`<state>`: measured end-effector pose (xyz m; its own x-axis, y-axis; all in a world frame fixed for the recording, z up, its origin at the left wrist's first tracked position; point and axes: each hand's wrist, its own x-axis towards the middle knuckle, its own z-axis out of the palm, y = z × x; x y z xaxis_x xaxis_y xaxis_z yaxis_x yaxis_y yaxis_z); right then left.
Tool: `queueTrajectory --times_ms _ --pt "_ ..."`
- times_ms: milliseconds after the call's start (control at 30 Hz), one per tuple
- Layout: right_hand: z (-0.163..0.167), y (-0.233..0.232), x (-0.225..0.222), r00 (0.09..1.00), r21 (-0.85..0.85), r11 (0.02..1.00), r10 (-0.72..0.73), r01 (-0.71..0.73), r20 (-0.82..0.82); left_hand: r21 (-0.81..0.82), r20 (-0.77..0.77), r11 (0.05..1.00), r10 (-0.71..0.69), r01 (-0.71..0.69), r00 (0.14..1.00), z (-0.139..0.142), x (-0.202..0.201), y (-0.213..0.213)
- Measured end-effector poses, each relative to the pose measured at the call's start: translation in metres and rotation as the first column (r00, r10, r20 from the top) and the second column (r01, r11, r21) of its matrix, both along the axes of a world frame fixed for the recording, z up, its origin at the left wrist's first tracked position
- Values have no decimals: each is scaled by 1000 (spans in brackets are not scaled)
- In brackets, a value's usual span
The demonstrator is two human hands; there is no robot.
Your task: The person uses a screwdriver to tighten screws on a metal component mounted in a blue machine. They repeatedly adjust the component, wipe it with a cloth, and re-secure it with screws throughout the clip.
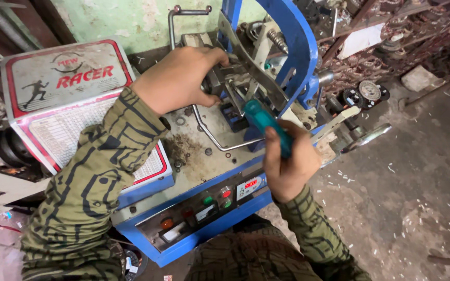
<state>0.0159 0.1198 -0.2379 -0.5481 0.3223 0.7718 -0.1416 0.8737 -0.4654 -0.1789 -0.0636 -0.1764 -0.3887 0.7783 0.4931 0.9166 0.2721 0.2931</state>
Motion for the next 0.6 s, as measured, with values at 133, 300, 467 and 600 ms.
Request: queueTrajectory --times_ms 133,300,467,600 --pt "17 1 10 963 97 959 269 -268 4 0 6 1000 -11 11 1000 2 0 0" --pt "23 2 16 927 293 879 358 -376 116 10 19 1000 -26 26 999 5 2 -2" --pt "12 13 4 928 462 824 373 -329 -4 10 26 999 -32 31 999 5 3 -3" --pt "5 25 1 930 548 781 367 -300 -14 -2 32 1000 -29 29 999 5 1 -2"
